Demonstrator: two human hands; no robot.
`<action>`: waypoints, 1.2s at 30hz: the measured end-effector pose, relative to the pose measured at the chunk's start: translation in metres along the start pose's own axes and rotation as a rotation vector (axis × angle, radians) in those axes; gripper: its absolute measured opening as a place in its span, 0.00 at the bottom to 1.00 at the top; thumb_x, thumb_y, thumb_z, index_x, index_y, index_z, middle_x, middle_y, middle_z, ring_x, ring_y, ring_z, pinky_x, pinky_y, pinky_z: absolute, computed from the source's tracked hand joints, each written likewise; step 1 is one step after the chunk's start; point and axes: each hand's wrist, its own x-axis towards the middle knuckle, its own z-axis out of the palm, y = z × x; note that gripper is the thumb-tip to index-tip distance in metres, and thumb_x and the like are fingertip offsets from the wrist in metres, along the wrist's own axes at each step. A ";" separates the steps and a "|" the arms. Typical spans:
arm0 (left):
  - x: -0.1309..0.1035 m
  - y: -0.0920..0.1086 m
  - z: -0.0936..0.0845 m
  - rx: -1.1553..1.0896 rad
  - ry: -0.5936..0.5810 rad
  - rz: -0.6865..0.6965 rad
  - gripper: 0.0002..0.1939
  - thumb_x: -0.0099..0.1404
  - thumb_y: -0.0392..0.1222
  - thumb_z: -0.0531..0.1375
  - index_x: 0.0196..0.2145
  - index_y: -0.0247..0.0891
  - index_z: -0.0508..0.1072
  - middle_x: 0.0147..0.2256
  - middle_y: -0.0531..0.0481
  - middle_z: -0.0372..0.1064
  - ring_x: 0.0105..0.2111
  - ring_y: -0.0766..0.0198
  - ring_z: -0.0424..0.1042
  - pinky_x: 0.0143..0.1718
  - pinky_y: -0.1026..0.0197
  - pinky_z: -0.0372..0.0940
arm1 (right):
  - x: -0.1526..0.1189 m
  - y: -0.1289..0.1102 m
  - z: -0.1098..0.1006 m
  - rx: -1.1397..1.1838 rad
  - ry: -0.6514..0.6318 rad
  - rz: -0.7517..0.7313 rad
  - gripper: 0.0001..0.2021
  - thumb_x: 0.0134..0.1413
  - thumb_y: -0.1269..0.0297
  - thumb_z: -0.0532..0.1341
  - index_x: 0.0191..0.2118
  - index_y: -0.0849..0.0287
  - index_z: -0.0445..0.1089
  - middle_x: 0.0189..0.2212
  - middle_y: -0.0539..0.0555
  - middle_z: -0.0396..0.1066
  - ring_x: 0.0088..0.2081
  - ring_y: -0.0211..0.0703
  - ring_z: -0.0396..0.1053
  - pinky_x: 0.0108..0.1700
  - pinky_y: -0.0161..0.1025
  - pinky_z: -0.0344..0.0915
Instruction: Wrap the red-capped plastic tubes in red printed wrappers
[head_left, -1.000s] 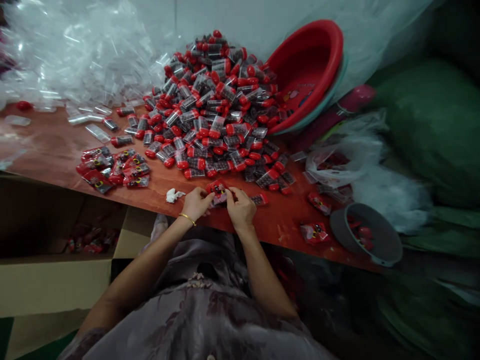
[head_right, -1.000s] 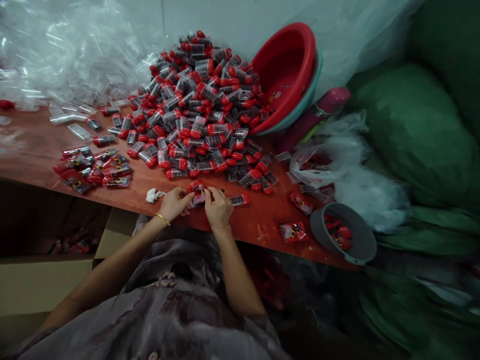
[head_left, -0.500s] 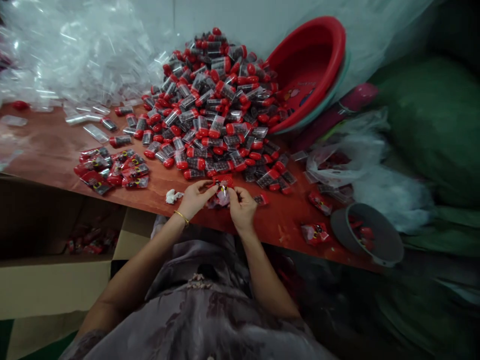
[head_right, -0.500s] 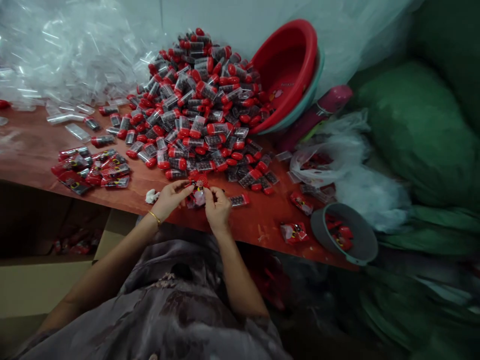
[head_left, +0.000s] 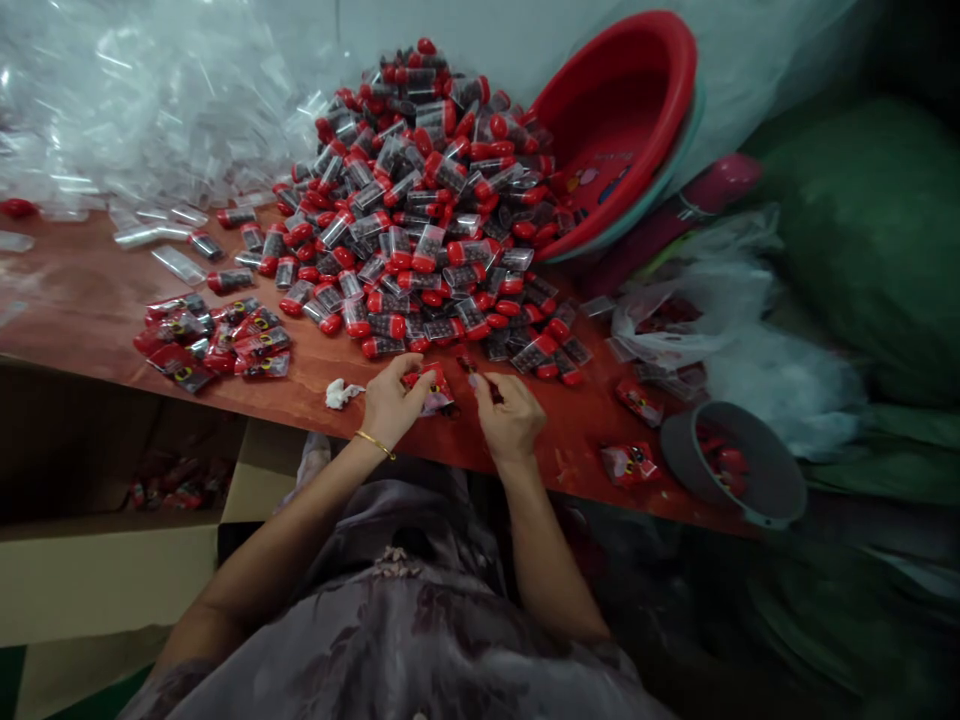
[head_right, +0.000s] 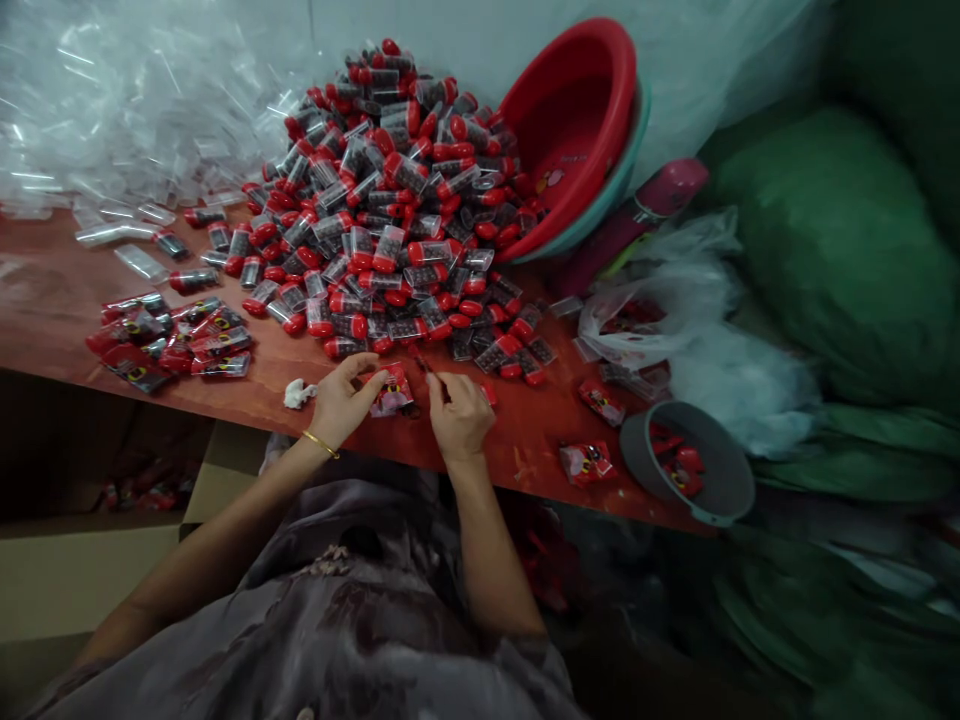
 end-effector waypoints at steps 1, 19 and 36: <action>-0.001 0.002 -0.001 0.078 0.013 0.035 0.15 0.61 0.46 0.59 0.43 0.37 0.73 0.38 0.48 0.75 0.29 0.65 0.71 0.35 0.62 0.65 | 0.002 0.003 -0.002 -0.113 -0.002 -0.030 0.14 0.59 0.58 0.54 0.35 0.58 0.75 0.34 0.58 0.76 0.35 0.45 0.69 0.41 0.41 0.60; -0.010 0.001 0.018 0.716 -0.141 0.549 0.16 0.66 0.44 0.52 0.46 0.41 0.75 0.59 0.38 0.59 0.63 0.43 0.48 0.60 0.35 0.44 | -0.025 0.027 -0.019 -0.324 -0.249 -0.354 0.19 0.57 0.58 0.57 0.51 0.60 0.69 0.47 0.59 0.70 0.45 0.49 0.62 0.50 0.46 0.50; -0.010 0.013 0.018 0.630 -0.036 0.541 0.15 0.66 0.42 0.51 0.44 0.39 0.75 0.50 0.40 0.71 0.56 0.47 0.63 0.54 0.44 0.56 | -0.021 0.036 -0.006 -0.331 -0.048 -0.353 0.11 0.60 0.58 0.57 0.40 0.56 0.74 0.41 0.53 0.76 0.40 0.44 0.65 0.53 0.46 0.47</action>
